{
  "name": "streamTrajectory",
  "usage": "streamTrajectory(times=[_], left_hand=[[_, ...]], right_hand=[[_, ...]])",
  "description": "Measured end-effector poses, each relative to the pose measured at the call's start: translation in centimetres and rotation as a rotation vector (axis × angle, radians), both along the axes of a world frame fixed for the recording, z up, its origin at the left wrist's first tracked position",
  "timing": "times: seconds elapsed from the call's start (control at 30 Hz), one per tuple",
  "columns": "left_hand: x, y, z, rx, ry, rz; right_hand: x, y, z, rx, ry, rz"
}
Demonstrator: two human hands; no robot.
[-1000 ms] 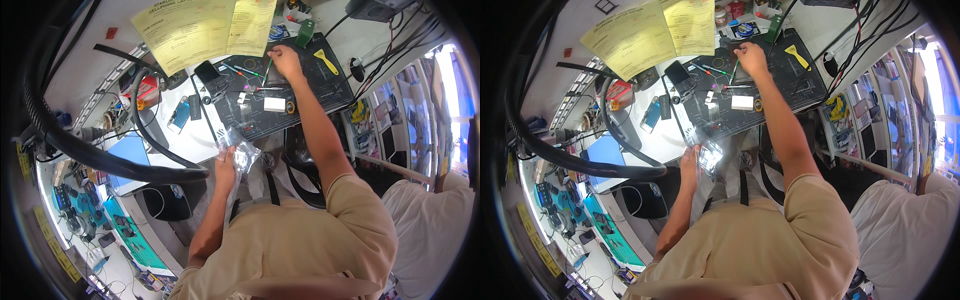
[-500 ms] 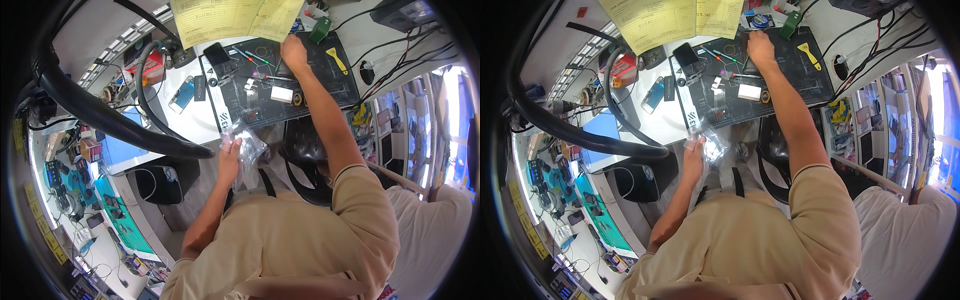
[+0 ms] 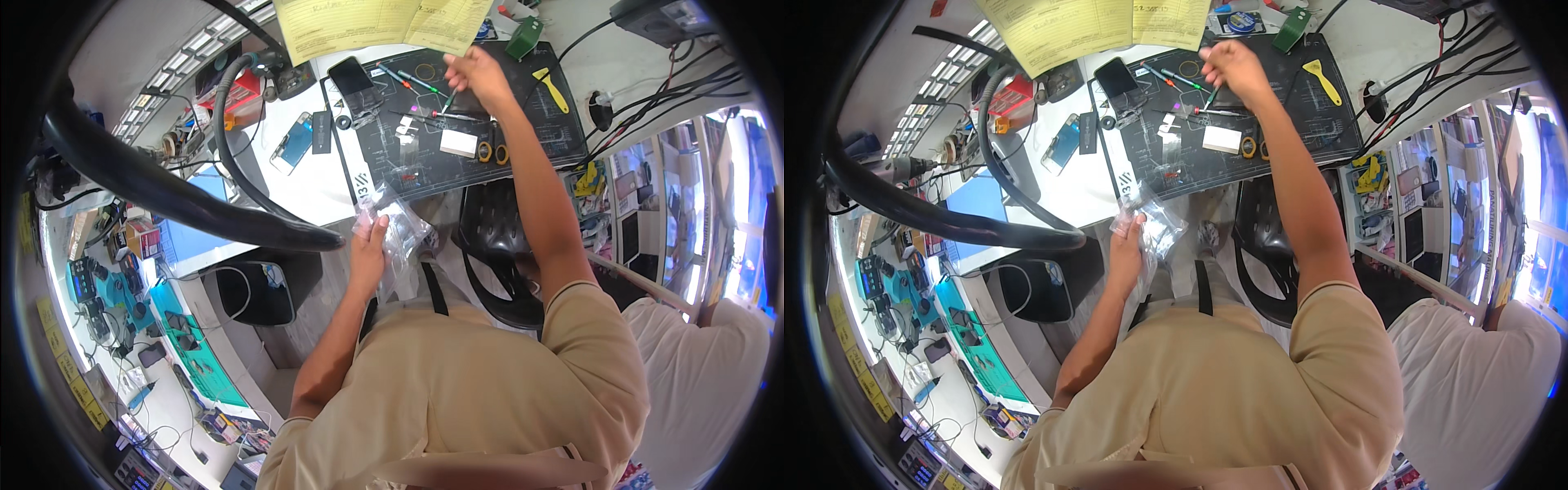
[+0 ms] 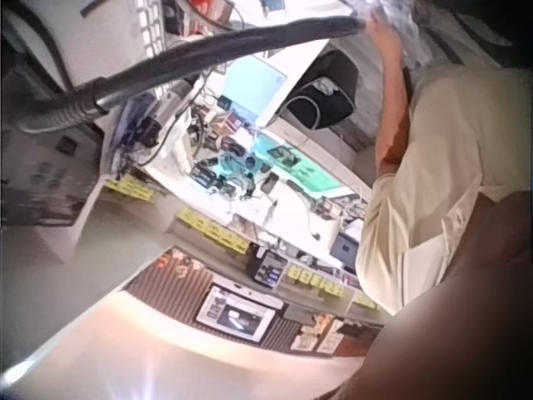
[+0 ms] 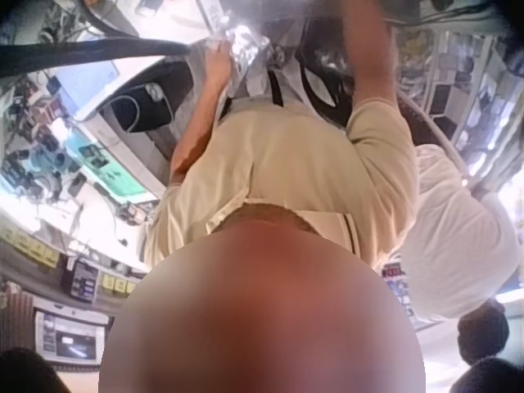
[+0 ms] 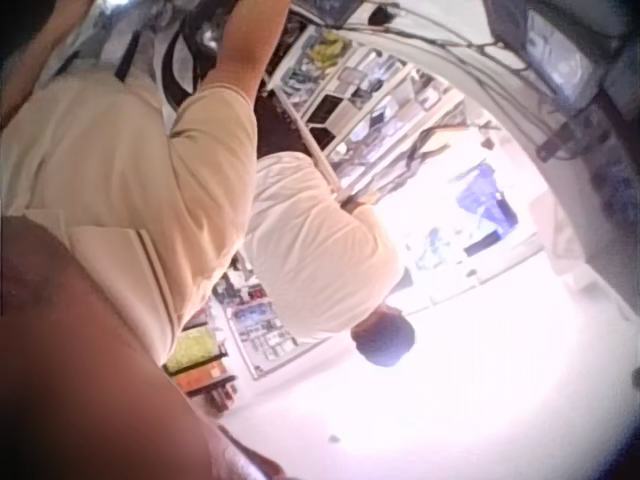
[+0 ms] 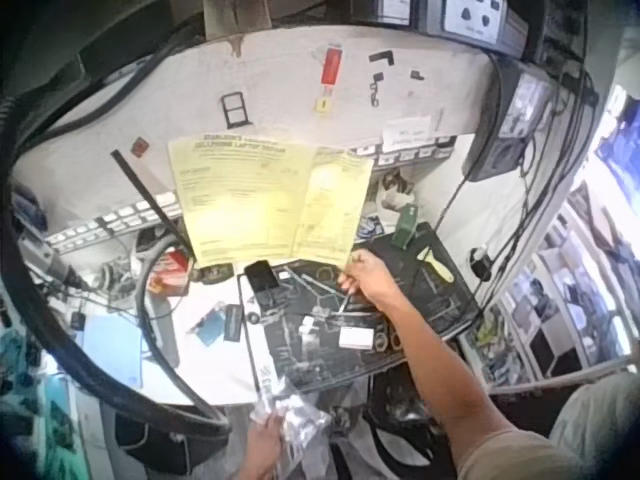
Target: The person receives cash from a customer, counts and sorts the banknotes, and places them into a cash drawer. They then write in a ledger and handle a small plastic-wrapped item, placing it on a shelf.
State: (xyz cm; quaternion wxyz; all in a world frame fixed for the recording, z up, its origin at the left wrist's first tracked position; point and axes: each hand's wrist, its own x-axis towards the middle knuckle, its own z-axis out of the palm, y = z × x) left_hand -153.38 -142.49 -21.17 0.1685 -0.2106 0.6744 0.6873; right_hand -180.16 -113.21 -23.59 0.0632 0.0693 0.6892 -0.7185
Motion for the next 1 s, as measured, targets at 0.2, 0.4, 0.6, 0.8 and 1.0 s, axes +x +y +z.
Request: streamTrajectory(times=[0.2, 0.4, 0.6, 0.8, 1.0], left_hand=[[1.0, -1.0, 0.1, 0.055, -0.124, 0.032], [1.6, -1.6, 0.1, 0.04, -0.1, 0.029], [2.2, -1.9, 0.6, 0.052, -0.125, 0.041], [2.8, -2.9, 0.3, 0.07, -0.091, 0.109], [2.8, -3.2, 0.0, 0.087, -0.039, 0.145]], right_hand=[[8.0, -5.0, -3.4, 0.637, 0.363, 0.42], [6.4, -5.9, -4.4, 1.081, 0.692, 0.664], [3.8, -5.7, -3.3, 1.168, 0.625, 0.881], [5.3, -5.5, -2.4, 0.947, 0.469, 0.694], [10.7, -7.2, -1.8, 1.164, 0.578, 0.759]])
